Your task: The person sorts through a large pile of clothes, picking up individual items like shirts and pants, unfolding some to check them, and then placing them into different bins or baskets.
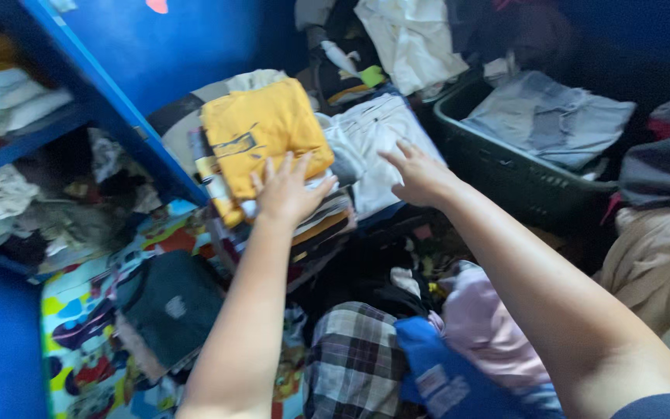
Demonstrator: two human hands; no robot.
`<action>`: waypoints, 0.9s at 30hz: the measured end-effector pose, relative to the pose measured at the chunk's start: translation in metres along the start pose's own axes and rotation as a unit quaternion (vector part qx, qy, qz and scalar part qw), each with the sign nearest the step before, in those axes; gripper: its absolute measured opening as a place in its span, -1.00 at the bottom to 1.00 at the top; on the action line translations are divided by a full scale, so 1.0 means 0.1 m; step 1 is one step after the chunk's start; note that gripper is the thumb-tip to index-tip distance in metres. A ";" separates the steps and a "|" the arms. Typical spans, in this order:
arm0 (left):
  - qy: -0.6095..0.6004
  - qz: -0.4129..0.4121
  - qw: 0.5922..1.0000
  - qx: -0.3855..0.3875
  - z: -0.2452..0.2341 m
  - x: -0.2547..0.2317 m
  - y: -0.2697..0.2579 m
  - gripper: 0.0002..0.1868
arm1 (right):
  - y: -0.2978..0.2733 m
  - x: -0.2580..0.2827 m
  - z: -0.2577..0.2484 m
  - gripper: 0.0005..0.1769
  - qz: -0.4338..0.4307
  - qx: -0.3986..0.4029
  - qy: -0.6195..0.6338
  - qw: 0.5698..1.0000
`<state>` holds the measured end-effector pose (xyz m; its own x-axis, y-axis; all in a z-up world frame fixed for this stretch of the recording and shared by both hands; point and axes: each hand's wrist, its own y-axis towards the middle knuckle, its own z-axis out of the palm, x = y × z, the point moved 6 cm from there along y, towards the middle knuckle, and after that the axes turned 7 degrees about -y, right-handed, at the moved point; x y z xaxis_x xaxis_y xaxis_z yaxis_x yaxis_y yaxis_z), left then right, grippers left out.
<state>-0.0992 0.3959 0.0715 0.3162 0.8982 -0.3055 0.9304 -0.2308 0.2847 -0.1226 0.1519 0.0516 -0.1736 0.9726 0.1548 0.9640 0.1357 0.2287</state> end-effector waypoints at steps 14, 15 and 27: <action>-0.057 0.085 0.994 0.024 1.17 -1.67 1.57 -0.21 | 2.36 -2.33 1.24 -0.02 -0.080 0.258 0.043 0.962; 0.006 0.018 0.997 0.081 1.25 -1.63 1.70 -0.20 | 2.42 -2.38 1.30 0.11 -0.049 0.301 0.041 0.952; 0.082 -0.231 0.921 0.302 1.03 -1.21 2.26 -0.16 | 1.99 -1.79 0.87 0.31 0.161 0.131 0.370 0.905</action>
<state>0.0921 0.1963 0.0792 -0.1260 0.9857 -0.1118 0.9074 0.0690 -0.4147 0.1175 0.0210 -0.0148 0.1308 0.5893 0.7973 0.9865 0.0025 -0.1637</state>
